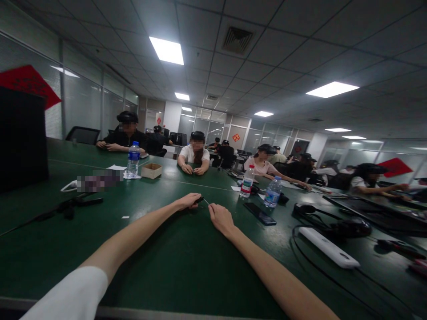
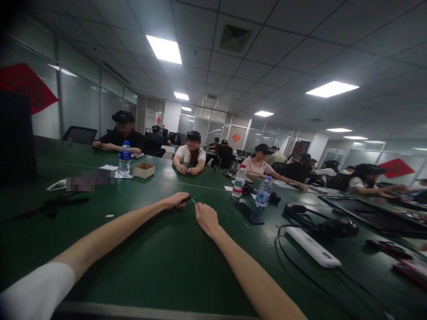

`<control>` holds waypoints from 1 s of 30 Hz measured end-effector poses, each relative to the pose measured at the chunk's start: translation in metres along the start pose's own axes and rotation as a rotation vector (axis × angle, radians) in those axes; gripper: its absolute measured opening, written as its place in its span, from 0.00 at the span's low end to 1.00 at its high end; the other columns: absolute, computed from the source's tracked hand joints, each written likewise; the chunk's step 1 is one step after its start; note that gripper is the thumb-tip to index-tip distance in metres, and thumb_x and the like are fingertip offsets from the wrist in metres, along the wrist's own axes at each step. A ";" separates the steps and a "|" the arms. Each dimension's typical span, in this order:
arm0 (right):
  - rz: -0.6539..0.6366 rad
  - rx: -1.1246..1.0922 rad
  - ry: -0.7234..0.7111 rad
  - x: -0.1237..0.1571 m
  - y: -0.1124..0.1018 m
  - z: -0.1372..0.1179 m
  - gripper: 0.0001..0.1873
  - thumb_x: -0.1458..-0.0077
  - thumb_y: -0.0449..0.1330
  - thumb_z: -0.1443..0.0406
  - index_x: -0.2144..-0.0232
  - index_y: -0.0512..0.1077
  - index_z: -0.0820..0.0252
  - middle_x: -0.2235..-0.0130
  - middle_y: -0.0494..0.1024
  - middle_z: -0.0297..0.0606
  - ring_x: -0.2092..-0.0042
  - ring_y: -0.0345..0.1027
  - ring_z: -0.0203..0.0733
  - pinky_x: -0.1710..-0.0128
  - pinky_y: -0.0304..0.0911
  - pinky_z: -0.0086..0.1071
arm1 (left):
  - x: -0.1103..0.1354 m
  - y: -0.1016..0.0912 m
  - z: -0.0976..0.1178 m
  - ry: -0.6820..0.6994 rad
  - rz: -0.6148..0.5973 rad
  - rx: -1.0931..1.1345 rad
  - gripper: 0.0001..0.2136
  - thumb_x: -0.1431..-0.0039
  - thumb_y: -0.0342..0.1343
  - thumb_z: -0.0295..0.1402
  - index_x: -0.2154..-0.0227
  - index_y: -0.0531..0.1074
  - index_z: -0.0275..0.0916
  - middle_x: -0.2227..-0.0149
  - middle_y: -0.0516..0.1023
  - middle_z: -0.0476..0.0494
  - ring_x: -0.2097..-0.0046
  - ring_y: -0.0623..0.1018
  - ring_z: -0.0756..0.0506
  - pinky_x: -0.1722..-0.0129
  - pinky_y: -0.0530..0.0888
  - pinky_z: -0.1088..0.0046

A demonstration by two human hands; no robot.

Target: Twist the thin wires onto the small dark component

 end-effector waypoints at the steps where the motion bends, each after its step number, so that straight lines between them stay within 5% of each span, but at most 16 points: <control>1: 0.002 0.005 0.003 0.000 0.000 0.000 0.23 0.34 0.37 0.54 0.55 0.68 0.57 0.57 0.75 0.42 0.59 0.70 0.39 0.62 0.61 0.29 | 0.000 0.000 0.000 0.000 0.000 0.006 0.24 0.48 0.47 0.57 0.69 0.62 0.37 0.83 0.58 0.56 0.82 0.56 0.56 0.82 0.50 0.80; 7: 0.010 -0.017 -0.050 -0.001 -0.001 -0.001 0.23 0.34 0.37 0.55 0.59 0.69 0.58 0.60 0.75 0.40 0.63 0.70 0.36 0.65 0.60 0.27 | 0.000 -0.002 -0.001 -0.025 0.011 0.063 0.24 0.52 0.54 0.57 0.70 0.63 0.37 0.81 0.55 0.56 0.81 0.55 0.56 0.81 0.48 0.79; 30: -0.003 0.014 -0.135 0.003 -0.007 -0.012 0.21 0.35 0.39 0.55 0.56 0.68 0.57 0.58 0.75 0.40 0.60 0.69 0.38 0.62 0.60 0.28 | -0.005 -0.006 -0.009 -0.055 0.042 0.018 0.30 0.56 0.47 0.65 0.77 0.62 0.36 0.83 0.56 0.55 0.82 0.53 0.55 0.80 0.47 0.77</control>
Point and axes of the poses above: each hand's wrist, its own x-axis away from the middle knuckle, its own y-axis out of the palm, z = x × y, the point moved 7 cm from there along -x, towards the middle knuckle
